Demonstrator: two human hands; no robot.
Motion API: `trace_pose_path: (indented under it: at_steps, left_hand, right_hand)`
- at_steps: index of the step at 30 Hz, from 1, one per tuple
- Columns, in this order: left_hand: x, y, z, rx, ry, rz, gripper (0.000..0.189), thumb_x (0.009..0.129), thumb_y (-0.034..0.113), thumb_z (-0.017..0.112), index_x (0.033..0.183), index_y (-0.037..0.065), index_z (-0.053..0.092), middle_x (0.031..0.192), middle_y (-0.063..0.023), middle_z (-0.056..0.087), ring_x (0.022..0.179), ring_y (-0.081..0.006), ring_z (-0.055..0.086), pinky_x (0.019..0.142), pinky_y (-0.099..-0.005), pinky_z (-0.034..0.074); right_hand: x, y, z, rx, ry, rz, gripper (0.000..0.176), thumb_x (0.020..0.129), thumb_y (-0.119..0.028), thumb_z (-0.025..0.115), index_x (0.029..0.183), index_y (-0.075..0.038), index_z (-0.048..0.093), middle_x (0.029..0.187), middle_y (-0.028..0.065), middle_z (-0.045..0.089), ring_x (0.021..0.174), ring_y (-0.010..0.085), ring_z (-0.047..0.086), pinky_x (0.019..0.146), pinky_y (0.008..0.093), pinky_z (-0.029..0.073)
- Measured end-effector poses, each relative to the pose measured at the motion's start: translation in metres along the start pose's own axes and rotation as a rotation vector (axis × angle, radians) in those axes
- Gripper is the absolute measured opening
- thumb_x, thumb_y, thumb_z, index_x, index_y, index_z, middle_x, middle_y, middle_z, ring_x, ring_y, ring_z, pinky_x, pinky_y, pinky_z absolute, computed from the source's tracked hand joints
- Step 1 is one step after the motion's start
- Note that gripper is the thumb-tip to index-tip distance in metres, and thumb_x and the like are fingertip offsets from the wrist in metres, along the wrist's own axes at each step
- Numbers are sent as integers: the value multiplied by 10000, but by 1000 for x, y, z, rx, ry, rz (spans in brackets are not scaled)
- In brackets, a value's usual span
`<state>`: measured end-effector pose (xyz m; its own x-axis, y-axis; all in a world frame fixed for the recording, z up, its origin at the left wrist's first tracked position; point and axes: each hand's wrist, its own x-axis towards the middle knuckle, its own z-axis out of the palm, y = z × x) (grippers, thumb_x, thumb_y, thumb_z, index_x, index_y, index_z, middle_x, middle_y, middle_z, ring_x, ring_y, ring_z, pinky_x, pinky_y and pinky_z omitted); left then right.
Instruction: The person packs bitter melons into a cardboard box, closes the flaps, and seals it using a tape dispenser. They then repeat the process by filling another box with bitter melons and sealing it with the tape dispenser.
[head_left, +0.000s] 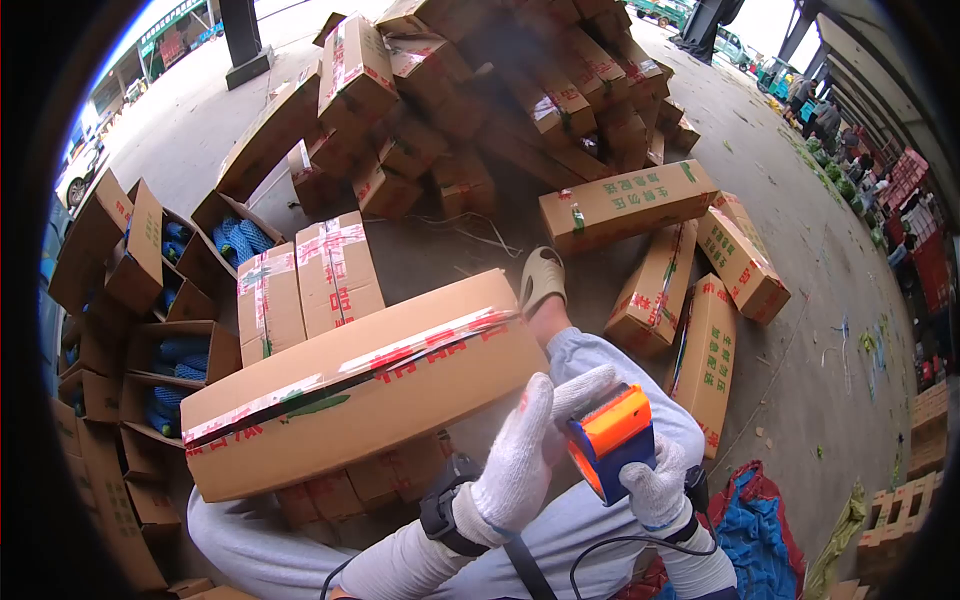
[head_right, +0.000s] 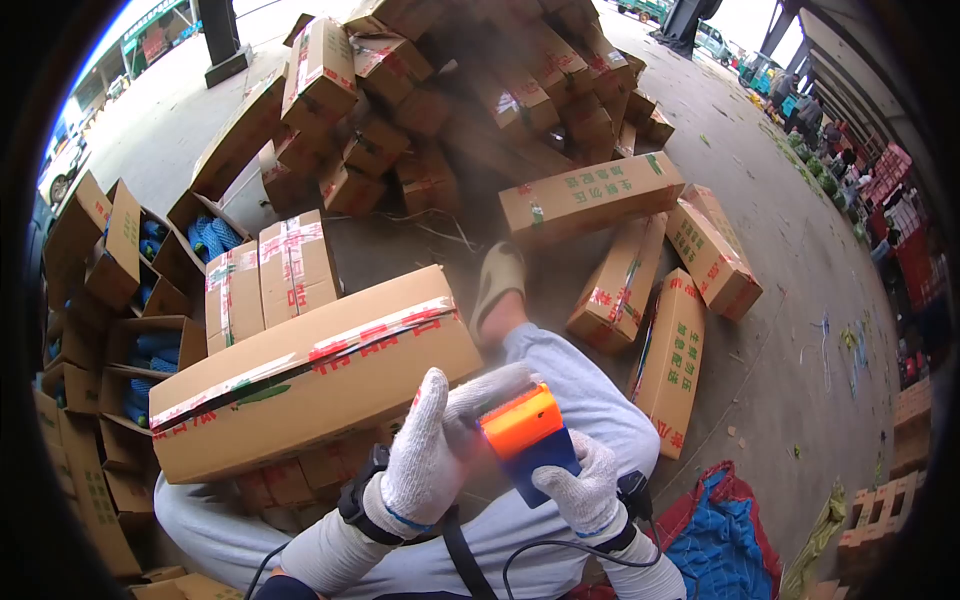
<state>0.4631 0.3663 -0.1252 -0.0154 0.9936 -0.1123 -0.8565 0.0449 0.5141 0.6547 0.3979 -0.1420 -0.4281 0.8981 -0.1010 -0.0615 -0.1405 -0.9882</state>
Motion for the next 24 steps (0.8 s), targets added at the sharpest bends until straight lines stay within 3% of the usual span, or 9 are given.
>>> trace_pose_path:
  at_steps: [3, 4, 7, 8, 9, 14, 19, 21, 24]
  left_hand:
    - [-5, -7, -24, 297, -10, -76, 652, 1095, 457, 371, 1411, -99, 498, 1351, -175, 614, 1251, -235, 579, 1118, -356, 396]
    - [-6, -3, -29, 261, -37, -75, 622, 1093, 447, 395, 1408, -76, 518, 1351, -149, 616, 1218, -197, 595, 1077, -331, 428]
    - [-4, 3, -34, 15, 82, -209, 623, 1083, 429, 412, 1388, -106, 509, 1417, -221, 560, 1305, -292, 549, 1148, -394, 380]
    - [-9, 8, -31, 82, 51, -170, 560, 1076, 383, 454, 1365, -88, 547, 1374, -211, 597, 1289, -269, 560, 1131, -389, 393]
    - [-6, 14, -32, 251, 10, -180, 503, 1060, 337, 503, 1337, -77, 576, 1324, -193, 632, 1244, -256, 591, 1100, -384, 425]
    - [8, 30, -39, 344, 117, -189, 410, 1050, 279, 531, 1198, -75, 675, 1168, -150, 715, 1034, -202, 682, 965, -318, 511]
    - [56, 96, -28, 664, 301, 201, 375, 1053, 268, 535, 1130, -48, 723, 1016, -120, 761, 954, -179, 709, 880, -316, 538]
    - [112, 140, -77, 1327, 274, 683, 350, 1034, 273, 560, 1101, -19, 741, 990, -141, 769, 913, -205, 724, 844, -327, 539]
    - [139, 137, -131, 2025, 359, 59, 418, 988, 388, 572, 1077, 15, 736, 1021, -217, 725, 999, -373, 688, 906, -403, 518]
  right_hand:
    - [-12, 13, 2, -59, 37, 86, 422, 816, -299, 860, 1044, 16, 698, 902, 26, 720, 795, 83, 653, 711, 235, 530]
    - [-14, 18, 2, -100, 38, 75, 402, 819, -291, 858, 1026, 14, 698, 888, 27, 718, 785, 82, 649, 706, 236, 527]
    - [-14, 28, 10, -134, 23, 75, 352, 825, -272, 854, 975, 6, 699, 845, 29, 710, 757, 81, 636, 692, 239, 521]
    - [-14, 26, 16, -91, 26, 98, 342, 827, -270, 853, 960, 3, 698, 831, 29, 706, 748, 80, 631, 688, 242, 519]
    - [-14, 25, 20, -52, 35, 123, 331, 828, -267, 852, 945, 1, 697, 816, 28, 702, 740, 80, 626, 683, 244, 518]
    - [-15, 26, 28, -178, -17, 127, 346, 810, -287, 869, 915, -1, 704, 789, 31, 700, 715, 83, 614, 654, 259, 503]
    - [-23, 34, 21, -3, -99, 189, 324, 827, -278, 852, 932, -7, 710, 792, 19, 698, 732, 86, 623, 676, 262, 508]
    - [-19, 50, 15, -43, -132, 223, 314, 849, -266, 831, 971, -5, 706, 825, 23, 704, 751, 87, 629, 684, 262, 513]
    - [4, 80, 13, -106, -223, 344, 349, 869, -282, 813, 1057, -13, 693, 886, 29, 712, 801, 99, 645, 749, 270, 529]
